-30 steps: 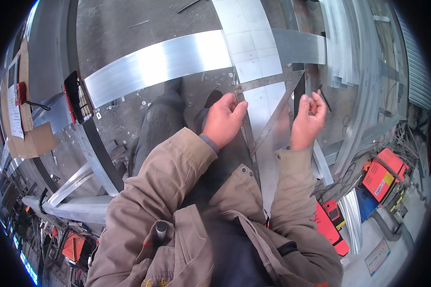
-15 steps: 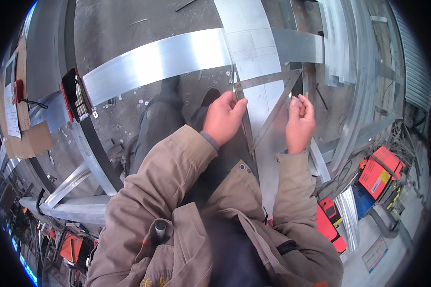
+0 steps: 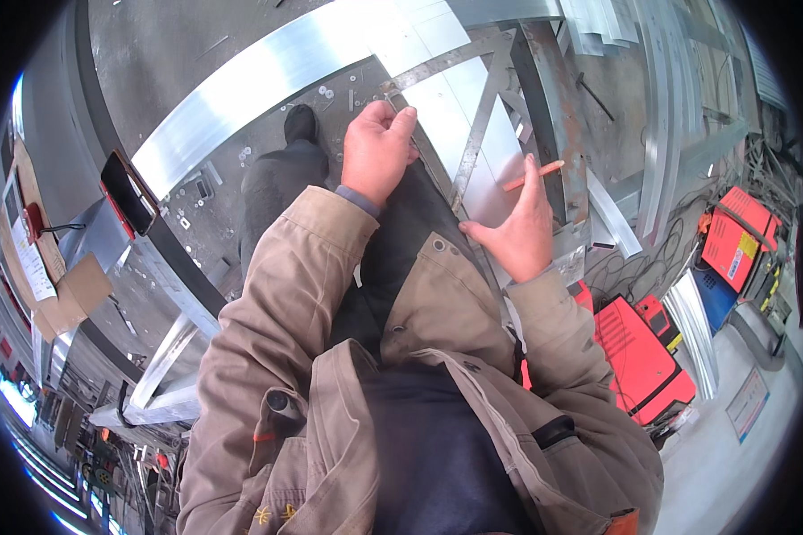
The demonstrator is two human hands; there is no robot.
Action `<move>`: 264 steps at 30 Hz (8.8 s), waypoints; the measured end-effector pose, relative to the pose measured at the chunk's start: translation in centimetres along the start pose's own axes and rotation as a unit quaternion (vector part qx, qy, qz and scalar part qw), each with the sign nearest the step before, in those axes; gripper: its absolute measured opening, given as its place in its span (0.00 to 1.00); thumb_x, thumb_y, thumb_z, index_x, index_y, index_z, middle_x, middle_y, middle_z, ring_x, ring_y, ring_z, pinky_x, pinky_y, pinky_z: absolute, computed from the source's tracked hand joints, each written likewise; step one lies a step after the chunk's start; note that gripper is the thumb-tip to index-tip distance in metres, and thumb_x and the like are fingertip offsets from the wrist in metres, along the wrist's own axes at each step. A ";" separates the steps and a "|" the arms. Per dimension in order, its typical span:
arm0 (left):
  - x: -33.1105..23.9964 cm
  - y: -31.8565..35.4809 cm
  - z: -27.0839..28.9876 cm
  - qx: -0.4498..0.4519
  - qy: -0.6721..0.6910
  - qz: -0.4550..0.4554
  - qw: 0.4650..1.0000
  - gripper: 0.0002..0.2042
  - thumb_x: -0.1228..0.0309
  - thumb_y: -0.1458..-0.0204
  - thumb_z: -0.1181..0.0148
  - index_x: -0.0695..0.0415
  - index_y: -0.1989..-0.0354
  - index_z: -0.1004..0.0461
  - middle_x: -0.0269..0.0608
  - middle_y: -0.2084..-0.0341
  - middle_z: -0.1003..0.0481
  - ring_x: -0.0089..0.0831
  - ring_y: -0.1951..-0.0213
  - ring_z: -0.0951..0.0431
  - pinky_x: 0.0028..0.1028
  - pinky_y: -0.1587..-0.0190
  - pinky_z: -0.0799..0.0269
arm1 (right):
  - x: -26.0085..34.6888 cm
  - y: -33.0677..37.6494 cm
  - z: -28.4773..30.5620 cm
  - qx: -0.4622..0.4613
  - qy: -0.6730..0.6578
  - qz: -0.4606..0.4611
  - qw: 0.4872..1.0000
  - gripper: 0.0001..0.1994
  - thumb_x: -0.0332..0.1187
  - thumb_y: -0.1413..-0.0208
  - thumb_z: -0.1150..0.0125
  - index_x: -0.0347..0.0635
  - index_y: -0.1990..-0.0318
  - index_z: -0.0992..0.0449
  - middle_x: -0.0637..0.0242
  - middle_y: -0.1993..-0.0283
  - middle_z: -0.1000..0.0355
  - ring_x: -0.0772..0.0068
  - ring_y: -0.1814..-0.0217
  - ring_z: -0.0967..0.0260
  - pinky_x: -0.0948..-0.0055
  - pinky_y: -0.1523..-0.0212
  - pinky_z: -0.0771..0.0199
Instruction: The person uses a red marker and a metal square to mark lines on aluminum frame pieces. They position the square on the frame, draw straight lines along its edges, and reposition the square to mark additional lines on the same piece.
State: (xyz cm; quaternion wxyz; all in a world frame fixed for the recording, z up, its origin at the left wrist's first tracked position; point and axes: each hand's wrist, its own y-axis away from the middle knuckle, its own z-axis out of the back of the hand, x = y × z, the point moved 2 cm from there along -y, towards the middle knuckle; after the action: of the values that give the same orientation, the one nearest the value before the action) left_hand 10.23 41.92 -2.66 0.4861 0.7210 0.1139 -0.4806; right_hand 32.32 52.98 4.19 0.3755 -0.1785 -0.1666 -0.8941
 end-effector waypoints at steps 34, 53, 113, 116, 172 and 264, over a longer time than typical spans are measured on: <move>-0.3 0.4 0.1 -0.002 -0.019 0.004 1.000 0.15 0.64 0.28 0.34 0.61 0.65 0.27 0.38 0.78 0.21 0.25 0.76 0.20 0.27 0.73 0.26 | -0.4 0.3 -0.9 0.020 -0.006 -0.052 0.998 0.65 0.38 0.64 0.09 0.34 0.18 0.48 0.38 0.19 0.39 0.36 0.17 0.40 0.40 0.23 0.38; 0.7 0.4 0.0 -0.003 0.024 0.009 1.000 0.16 0.65 0.30 0.32 0.60 0.67 0.29 0.35 0.77 0.23 0.22 0.75 0.20 0.30 0.72 0.24 | 0.9 -1.6 2.4 0.093 -0.057 -0.094 0.990 0.67 0.37 0.63 0.07 0.33 0.16 0.49 0.39 0.23 0.32 0.45 0.29 0.29 0.48 0.25 0.32; 2.2 0.1 -0.5 -0.024 -0.031 -0.025 0.999 0.17 0.61 0.34 0.31 0.64 0.65 0.24 0.55 0.72 0.17 0.50 0.69 0.15 0.45 0.62 0.21 | 9.8 -19.2 0.7 0.101 -0.121 0.112 0.981 0.11 0.35 0.26 0.36 0.36 0.59 0.18 0.50 0.69 0.19 0.46 0.67 0.18 0.56 0.66 0.22; 2.2 0.0 -0.6 -0.017 -0.024 -0.019 0.999 0.17 0.61 0.34 0.31 0.64 0.65 0.24 0.54 0.73 0.18 0.46 0.70 0.16 0.42 0.62 0.21 | 7.7 -20.5 1.3 0.057 -0.111 0.115 0.986 0.12 0.36 0.26 0.36 0.36 0.59 0.18 0.49 0.69 0.19 0.45 0.67 0.18 0.54 0.66 0.22; -11.7 -3.7 2.1 0.428 -0.487 -0.442 0.620 0.16 0.79 0.50 0.26 0.56 0.50 0.15 0.41 0.58 0.15 0.44 0.55 0.15 0.41 0.51 0.17 | 8.7 3.5 1.8 -0.102 -0.463 -0.312 0.823 0.08 0.30 0.22 0.39 0.36 0.45 0.19 0.67 0.68 0.20 0.81 0.66 0.22 0.76 0.65 0.24; -13.0 -10.5 -5.0 0.457 -0.673 -0.485 0.322 0.68 0.35 0.63 0.17 0.59 0.16 0.46 0.54 0.24 0.39 0.52 0.19 0.44 0.61 0.15 0.56 | 16.1 -4.2 -5.5 -0.326 -0.250 -0.400 0.819 0.07 0.32 0.29 0.35 0.40 0.51 0.15 0.54 0.60 0.17 0.49 0.60 0.18 0.55 0.60 0.18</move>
State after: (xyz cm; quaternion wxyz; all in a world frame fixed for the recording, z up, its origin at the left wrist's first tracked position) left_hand -0.17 55.16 1.87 -0.3291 0.0757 -0.1605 -0.9275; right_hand 17.69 43.51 5.79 -0.1501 -0.4255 -0.0108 -0.8924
